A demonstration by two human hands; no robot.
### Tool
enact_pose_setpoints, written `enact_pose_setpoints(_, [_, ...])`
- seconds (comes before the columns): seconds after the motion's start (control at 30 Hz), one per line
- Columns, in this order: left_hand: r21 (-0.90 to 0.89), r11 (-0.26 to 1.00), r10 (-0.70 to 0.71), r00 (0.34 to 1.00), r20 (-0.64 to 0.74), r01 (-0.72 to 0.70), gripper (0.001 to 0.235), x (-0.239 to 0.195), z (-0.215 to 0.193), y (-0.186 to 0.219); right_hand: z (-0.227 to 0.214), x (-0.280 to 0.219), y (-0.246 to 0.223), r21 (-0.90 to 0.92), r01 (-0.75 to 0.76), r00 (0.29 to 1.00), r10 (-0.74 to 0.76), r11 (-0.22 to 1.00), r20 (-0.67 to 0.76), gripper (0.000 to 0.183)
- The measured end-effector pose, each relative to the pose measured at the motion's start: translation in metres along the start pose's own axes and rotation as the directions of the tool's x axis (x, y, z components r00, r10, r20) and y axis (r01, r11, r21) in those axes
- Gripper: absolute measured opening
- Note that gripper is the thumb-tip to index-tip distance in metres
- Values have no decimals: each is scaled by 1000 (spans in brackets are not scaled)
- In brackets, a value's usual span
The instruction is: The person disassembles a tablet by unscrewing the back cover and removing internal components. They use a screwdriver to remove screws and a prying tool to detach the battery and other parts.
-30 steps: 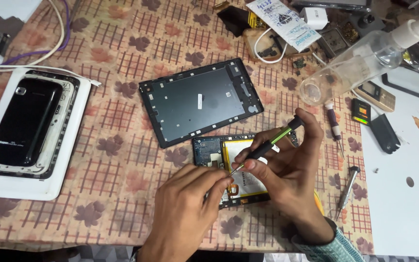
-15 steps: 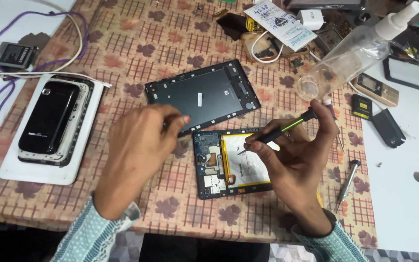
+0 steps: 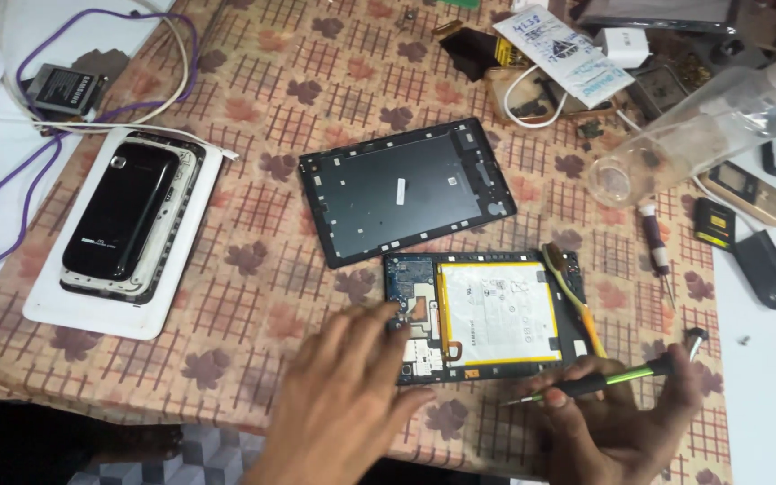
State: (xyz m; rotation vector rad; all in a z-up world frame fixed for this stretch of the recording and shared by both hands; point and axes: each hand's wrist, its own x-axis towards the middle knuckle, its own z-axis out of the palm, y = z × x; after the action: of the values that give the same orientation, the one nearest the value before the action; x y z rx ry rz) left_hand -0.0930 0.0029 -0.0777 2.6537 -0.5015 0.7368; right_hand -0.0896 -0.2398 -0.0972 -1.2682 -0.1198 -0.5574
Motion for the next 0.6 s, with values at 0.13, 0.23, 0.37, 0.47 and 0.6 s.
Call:
enact_pose_setpoints(0.13, [-115, 988, -90, 992, 87, 99, 49, -1, 10, 9, -8, -1, 4, 144, -90, 995, 93, 985, -19, 101])
enact_pose_setpoints(0.23, [-122, 987, -93, 993, 75, 102, 45, -4, 14, 9, -14, -2, 10, 50, -80, 995, 83, 996, -50, 102])
enact_pose_setpoints(0.37, [-113, 991, -69, 996, 54, 75, 28, 0, 13, 4, -18, -2, 16, 32, -81, 997, 81, 996, -6, 103])
enact_pose_setpoints(0.47, [-187, 978, -67, 990, 123, 89, 40, 4, 7, 2, -18, -1, 14, 19, -88, 996, 87, 996, 35, 106])
enact_pose_setpoints(0.6, [-204, 966, -108, 963, 245, 160, 58, 13, 1, 6, -15, 0, 9, 41, -148, 989, 146, 988, 35, 106])
